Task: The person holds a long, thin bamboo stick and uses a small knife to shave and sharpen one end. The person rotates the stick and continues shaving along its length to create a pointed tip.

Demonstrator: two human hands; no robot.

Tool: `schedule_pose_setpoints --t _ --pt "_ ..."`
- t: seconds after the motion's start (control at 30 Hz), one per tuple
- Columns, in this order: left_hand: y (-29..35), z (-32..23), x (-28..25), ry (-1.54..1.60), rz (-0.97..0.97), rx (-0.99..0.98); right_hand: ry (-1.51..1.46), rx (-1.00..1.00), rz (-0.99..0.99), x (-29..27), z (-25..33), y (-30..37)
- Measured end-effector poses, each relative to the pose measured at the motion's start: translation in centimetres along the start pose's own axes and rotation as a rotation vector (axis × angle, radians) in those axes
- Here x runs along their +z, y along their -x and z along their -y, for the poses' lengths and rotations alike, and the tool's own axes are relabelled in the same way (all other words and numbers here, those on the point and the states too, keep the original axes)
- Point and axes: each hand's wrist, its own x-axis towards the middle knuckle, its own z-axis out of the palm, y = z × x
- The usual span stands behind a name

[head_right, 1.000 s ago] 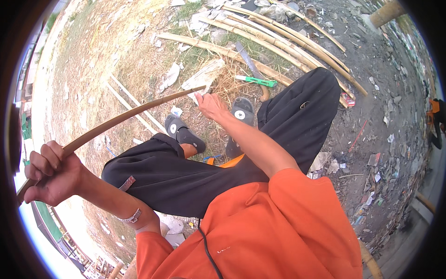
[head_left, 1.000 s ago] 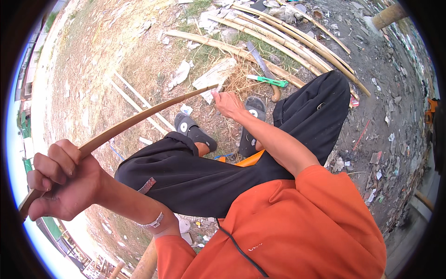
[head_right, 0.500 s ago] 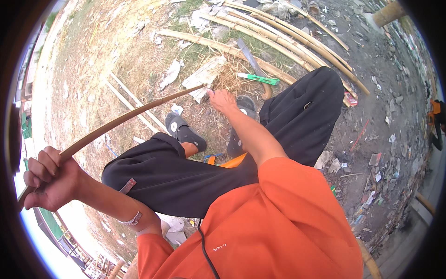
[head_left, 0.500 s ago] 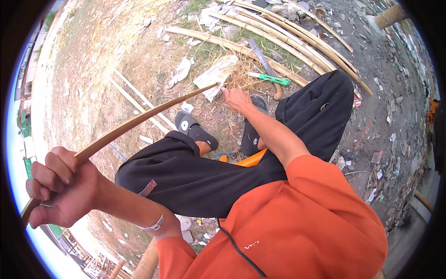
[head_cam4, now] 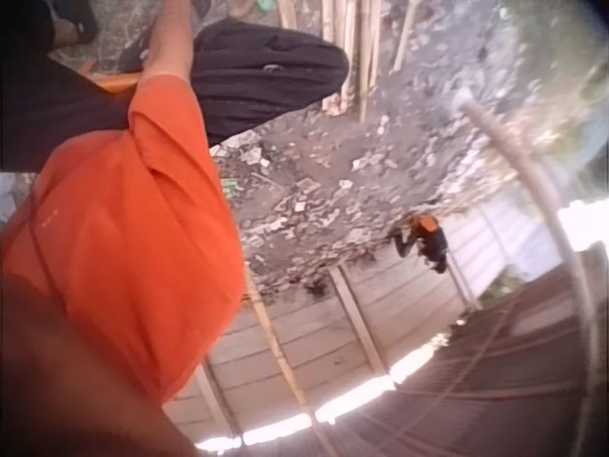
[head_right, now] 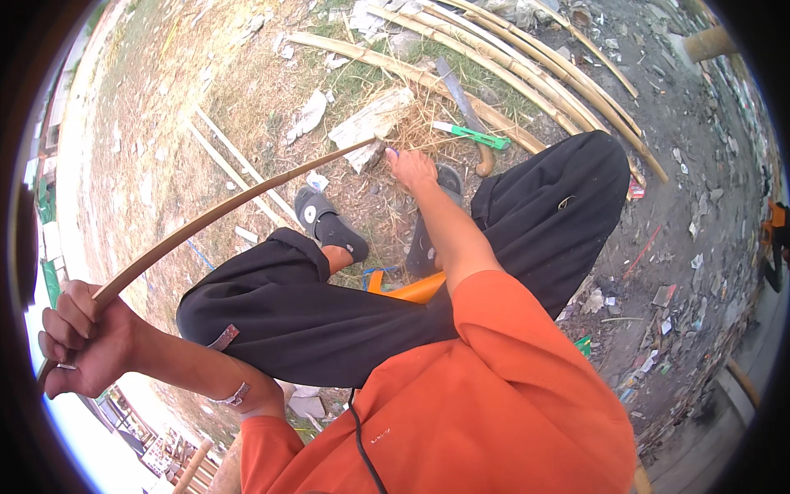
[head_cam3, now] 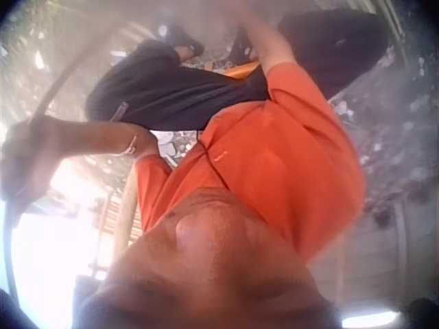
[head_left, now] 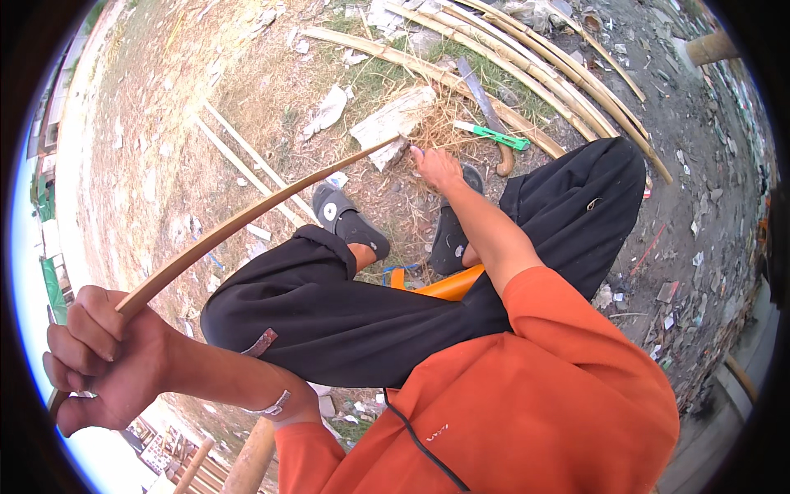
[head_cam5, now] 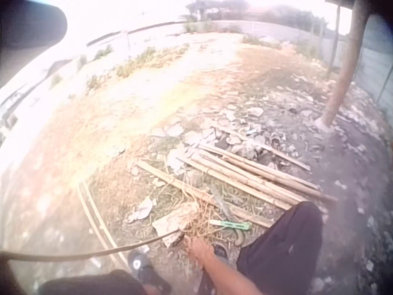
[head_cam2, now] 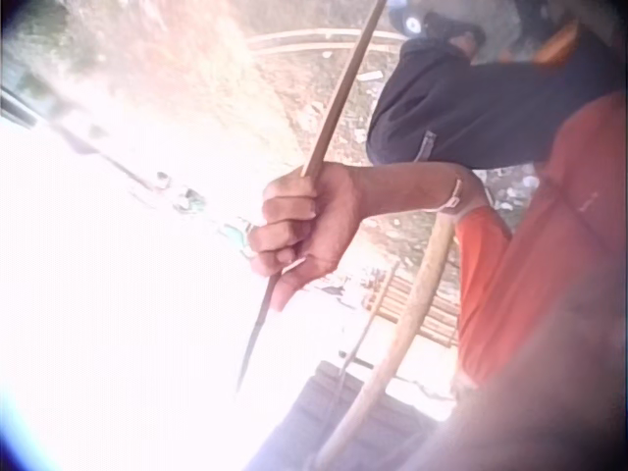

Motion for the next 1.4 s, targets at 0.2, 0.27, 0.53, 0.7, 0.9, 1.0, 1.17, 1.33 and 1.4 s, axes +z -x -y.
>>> schedule_pose_setpoints --t 0.2,0.27,0.53,0.7,0.9,1.0,1.17,1.33,1.4 --pt "-0.2 0.4 -0.1 -0.088 -0.064 0.063 0.054 -0.003 -0.021 -1.1 0.6 -0.7" --pt "-0.2 0.6 0.0 -0.109 -0.061 0.082 -0.014 -0.055 0.045 -4.6 3.6 0.7" --pt "0.2 0.9 1.0 -0.364 -0.268 0.153 -0.369 -0.357 0.079 -9.7 12.7 14.4" --pt "0.4 1.5 2.0 -0.416 -0.333 0.187 -0.385 -0.4 -0.081 -8.7 13.0 14.6" --pt "0.6 1.3 1.7 -0.359 -0.247 0.181 -0.304 -0.297 -0.063 -8.5 12.7 14.3" --pt "0.6 1.0 1.9 -0.338 -0.262 0.157 -0.281 -0.299 -0.073 -8.7 12.8 14.5" --pt "0.6 1.4 2.1 -0.373 -0.262 0.177 -0.246 -0.318 -0.107 -8.5 11.9 13.5" --pt "0.5 1.2 2.1 -0.303 -0.212 0.159 -0.232 -0.314 -0.116 -8.3 10.9 13.4" --pt "0.5 1.4 2.3 -0.28 -0.188 0.15 -0.2 -0.229 -0.064 -7.8 9.4 11.8"
